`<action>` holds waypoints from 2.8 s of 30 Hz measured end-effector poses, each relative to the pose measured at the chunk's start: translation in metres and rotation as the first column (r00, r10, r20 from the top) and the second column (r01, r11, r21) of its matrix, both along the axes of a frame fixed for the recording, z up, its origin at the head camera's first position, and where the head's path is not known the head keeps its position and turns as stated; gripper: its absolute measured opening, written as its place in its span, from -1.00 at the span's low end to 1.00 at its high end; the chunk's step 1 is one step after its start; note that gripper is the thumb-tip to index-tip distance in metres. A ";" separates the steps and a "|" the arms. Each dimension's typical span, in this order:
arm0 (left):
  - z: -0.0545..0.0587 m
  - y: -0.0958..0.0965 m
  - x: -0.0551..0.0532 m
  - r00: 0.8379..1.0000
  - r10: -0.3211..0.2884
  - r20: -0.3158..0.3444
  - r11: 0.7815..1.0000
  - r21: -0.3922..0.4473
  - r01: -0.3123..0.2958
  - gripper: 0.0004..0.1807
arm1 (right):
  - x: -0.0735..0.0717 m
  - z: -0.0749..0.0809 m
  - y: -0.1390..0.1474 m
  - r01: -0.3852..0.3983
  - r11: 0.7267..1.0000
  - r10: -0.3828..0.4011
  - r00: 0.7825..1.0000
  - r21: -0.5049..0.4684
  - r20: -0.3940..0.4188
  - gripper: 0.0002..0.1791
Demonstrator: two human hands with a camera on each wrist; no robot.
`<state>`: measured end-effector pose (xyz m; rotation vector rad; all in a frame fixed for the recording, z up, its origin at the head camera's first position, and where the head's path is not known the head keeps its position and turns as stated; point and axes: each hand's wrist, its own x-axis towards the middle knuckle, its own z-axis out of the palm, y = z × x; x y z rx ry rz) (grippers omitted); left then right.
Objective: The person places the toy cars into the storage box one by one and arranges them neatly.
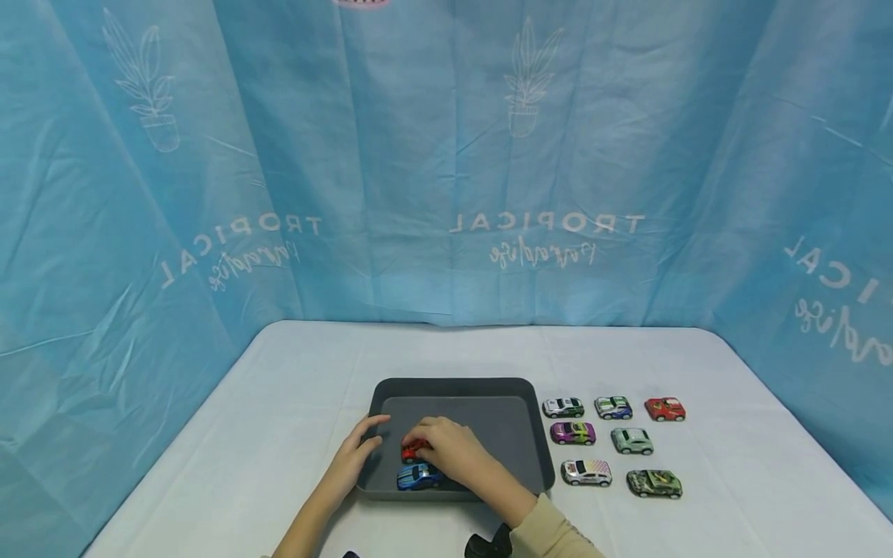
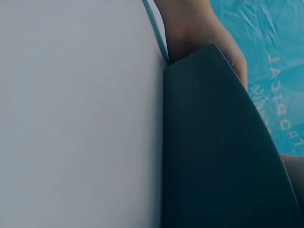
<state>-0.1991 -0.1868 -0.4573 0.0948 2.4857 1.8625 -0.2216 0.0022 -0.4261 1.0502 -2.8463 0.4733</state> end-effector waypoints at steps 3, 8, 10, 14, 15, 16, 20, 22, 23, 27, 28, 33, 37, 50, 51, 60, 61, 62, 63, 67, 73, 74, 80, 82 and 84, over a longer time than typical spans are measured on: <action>0.000 0.000 0.000 1.000 0.000 -0.001 1.000 0.003 0.000 -0.59 | 0.000 0.000 0.003 -0.003 1.000 0.003 1.000 -0.012 -0.008 -0.76; 0.001 0.001 0.001 1.000 0.005 0.006 1.000 0.000 -0.005 -0.59 | 0.002 0.003 0.009 -0.011 0.997 0.006 0.998 -0.082 -0.062 -0.78; 0.001 0.001 0.001 1.000 0.006 0.009 1.000 -0.001 -0.006 -0.58 | 0.002 0.004 0.012 -0.011 0.994 0.002 0.997 -0.112 -0.077 -0.79; 0.001 0.001 0.001 1.000 0.009 0.008 1.000 0.001 -0.009 -0.58 | 0.001 0.006 0.019 0.006 0.986 -0.021 0.996 -0.164 -0.088 -0.79; 0.001 0.001 0.001 1.000 0.009 0.007 1.000 0.001 -0.009 -0.58 | 0.000 0.006 0.021 0.011 0.985 -0.027 0.995 -0.174 -0.092 -0.79; 0.001 0.001 0.001 1.000 0.010 0.007 1.000 0.001 -0.010 -0.58 | 0.000 0.007 0.023 0.013 0.983 -0.032 0.994 -0.182 -0.102 -0.79; 0.001 0.001 0.001 1.000 0.008 0.011 1.000 0.000 -0.008 -0.58 | -0.001 0.011 0.035 0.024 0.981 -0.051 0.989 -0.194 -0.137 -0.76; 0.001 0.001 0.001 1.000 0.009 0.013 1.000 -0.004 -0.009 -0.59 | -0.001 0.013 0.041 0.025 0.979 -0.060 0.984 -0.201 -0.168 -0.73; 0.001 0.001 0.001 1.000 0.009 0.014 1.000 -0.006 -0.009 -0.59 | -0.002 0.015 0.044 0.023 0.978 -0.062 0.981 -0.206 -0.185 -0.72; 0.002 0.001 0.001 1.000 0.009 0.012 1.000 -0.005 -0.009 -0.59 | -0.002 0.019 0.057 0.005 0.973 -0.069 0.961 -0.229 -0.269 -0.66; 0.002 0.001 0.001 1.000 0.009 0.010 1.000 -0.004 -0.009 -0.59 | -0.003 0.020 0.060 0.004 0.974 -0.072 0.954 -0.228 -0.292 -0.65; 0.001 0.001 0.001 1.000 0.009 0.009 1.000 -0.003 -0.009 -0.59 | -0.004 0.022 0.076 0.019 0.974 -0.099 0.933 -0.228 -0.346 -0.61; 0.001 0.001 0.001 1.000 0.013 0.011 1.000 -0.009 -0.013 -0.59 | -0.003 0.023 0.088 0.056 0.968 -0.139 0.931 -0.244 -0.338 -0.55; 0.002 0.001 -0.001 1.000 0.014 0.014 1.000 -0.005 -0.014 -0.59 | 0.002 0.028 0.131 0.161 0.951 -0.246 0.912 -0.263 -0.329 -0.46; 0.002 0.001 -0.001 1.000 0.014 0.014 1.000 -0.007 -0.014 -0.59 | 0.002 0.028 0.135 0.167 0.950 -0.253 0.909 -0.265 -0.331 -0.46; 0.002 0.002 0.000 1.000 0.017 0.015 1.000 -0.013 -0.017 -0.58 | 0.001 0.027 0.169 0.206 0.927 -0.318 0.875 -0.314 -0.364 -0.51; 0.002 0.002 0.000 1.000 0.017 0.014 1.000 -0.013 -0.017 -0.58 | 0.001 0.027 0.174 0.208 0.924 -0.324 0.873 -0.321 -0.364 -0.51; 0.002 0.001 0.000 1.000 0.018 0.015 1.000 -0.016 -0.017 -0.58 | 0.000 0.027 0.178 0.212 0.921 -0.329 0.871 -0.327 -0.364 -0.52; 0.003 0.001 0.000 1.000 0.019 0.016 1.000 -0.018 -0.019 -0.58 | 0.000 0.027 0.183 0.216 0.918 -0.336 0.869 -0.333 -0.363 -0.53; 0.003 0.001 0.000 1.000 0.021 0.015 1.000 -0.020 -0.020 -0.58 | -0.002 0.029 0.200 0.248 0.906 -0.369 0.859 -0.342 -0.354 -0.53; 0.003 0.002 0.001 1.000 0.017 0.020 1.000 -0.011 -0.017 -0.58 | -0.007 0.028 0.225 0.327 0.893 -0.427 0.833 -0.310 -0.352 -0.49; 0.002 0.002 0.001 1.000 0.018 0.021 1.000 -0.011 -0.017 -0.58 | -0.008 0.027 0.230 0.343 0.890 -0.438 0.828 -0.301 -0.350 -0.49; 0.002 0.002 0.002 1.000 0.020 0.019 1.000 -0.012 -0.020 -0.59 | -0.016 0.022 0.258 0.403 0.873 -0.481 0.805 -0.275 -0.348 -0.53; 0.002 0.002 0.001 1.000 0.020 0.019 1.000 -0.016 -0.020 -0.58 | -0.018 0.020 0.268 0.421 0.867 -0.493 0.799 -0.267 -0.343 -0.55; 0.002 0.002 0.001 1.000 0.021 0.019 1.000 -0.021 -0.021 -0.58 | -0.021 0.017 0.276 0.440 0.860 -0.507 0.795 -0.259 -0.334 -0.56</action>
